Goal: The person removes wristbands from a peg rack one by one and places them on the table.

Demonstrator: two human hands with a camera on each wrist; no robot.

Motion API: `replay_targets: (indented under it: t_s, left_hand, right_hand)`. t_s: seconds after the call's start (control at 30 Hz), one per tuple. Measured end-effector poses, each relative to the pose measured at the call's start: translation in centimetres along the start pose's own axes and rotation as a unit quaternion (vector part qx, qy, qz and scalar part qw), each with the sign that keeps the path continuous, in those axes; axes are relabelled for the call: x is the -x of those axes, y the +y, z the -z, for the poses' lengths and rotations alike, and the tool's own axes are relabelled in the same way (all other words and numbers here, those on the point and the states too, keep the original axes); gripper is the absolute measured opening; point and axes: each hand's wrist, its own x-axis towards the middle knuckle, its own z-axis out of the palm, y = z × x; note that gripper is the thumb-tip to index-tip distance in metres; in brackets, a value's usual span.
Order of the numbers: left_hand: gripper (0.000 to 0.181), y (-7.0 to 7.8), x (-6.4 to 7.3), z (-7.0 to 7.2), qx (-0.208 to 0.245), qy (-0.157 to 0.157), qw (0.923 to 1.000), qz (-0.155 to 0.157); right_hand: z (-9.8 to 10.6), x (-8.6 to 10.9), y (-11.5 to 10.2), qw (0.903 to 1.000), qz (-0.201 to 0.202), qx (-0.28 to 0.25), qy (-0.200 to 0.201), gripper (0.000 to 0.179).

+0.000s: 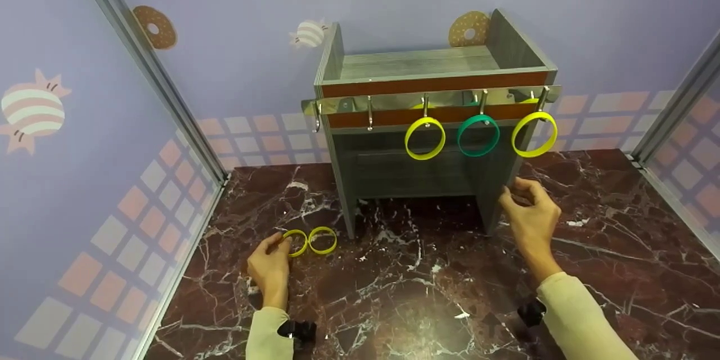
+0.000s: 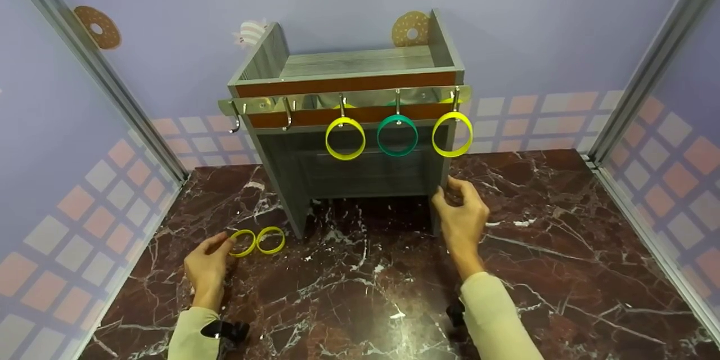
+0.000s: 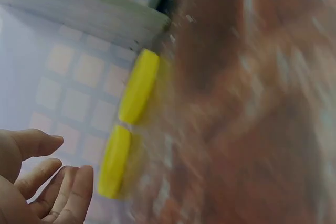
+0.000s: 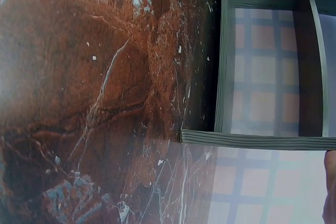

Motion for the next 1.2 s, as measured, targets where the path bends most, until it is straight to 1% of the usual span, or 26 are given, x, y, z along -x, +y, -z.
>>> replay_targets:
  t_s: [0.23,0.33,0.47,0.63,0.77,0.87,1.0,1.2]
  left_hand:
    - [0.030,2.6,0.4,-1.2,0.049,-0.027,0.9978,-0.035]
    - [0.030,3.5,0.7,-1.7,0.058,-0.037,0.9965,-0.047]
    - [0.030,4.7,1.2,-2.4,0.074,-0.063,0.9930,-0.066]
    - [0.035,5.9,1.7,-3.3,0.100,-0.108,0.9841,-0.099]
    - [0.038,6.8,2.1,-4.0,0.124,-0.133,0.9757,-0.122]
    - [0.037,7.3,2.2,-4.5,0.133,-0.138,0.9716,-0.138]
    - [0.034,8.0,2.3,-5.4,0.142,-0.140,0.9679,-0.154]
    - [0.037,9.0,2.2,-6.2,0.152,-0.145,0.9620,-0.174]
  right_hand:
    - [0.0,0.0,0.0,1.0000,0.005,-0.002,0.001,0.017]
    - [-0.1,0.0,-0.1,1.0000,0.005,-0.002,0.001,0.017]
    - [-0.1,0.1,-0.1,1.0000,0.008,0.003,0.003,0.017]
    - [-0.1,0.1,-0.1,0.9999,0.005,0.010,0.004,0.016]
    - [-0.2,0.1,0.1,0.9999,-0.006,0.008,0.003,0.017]
    - [-0.1,0.1,0.1,0.9999,-0.010,0.004,0.001,0.018]
    - [-0.1,0.1,0.0,1.0000,-0.001,0.000,0.001,0.017]
    - [-0.1,0.0,0.0,1.0000,0.005,0.002,0.002,0.017]
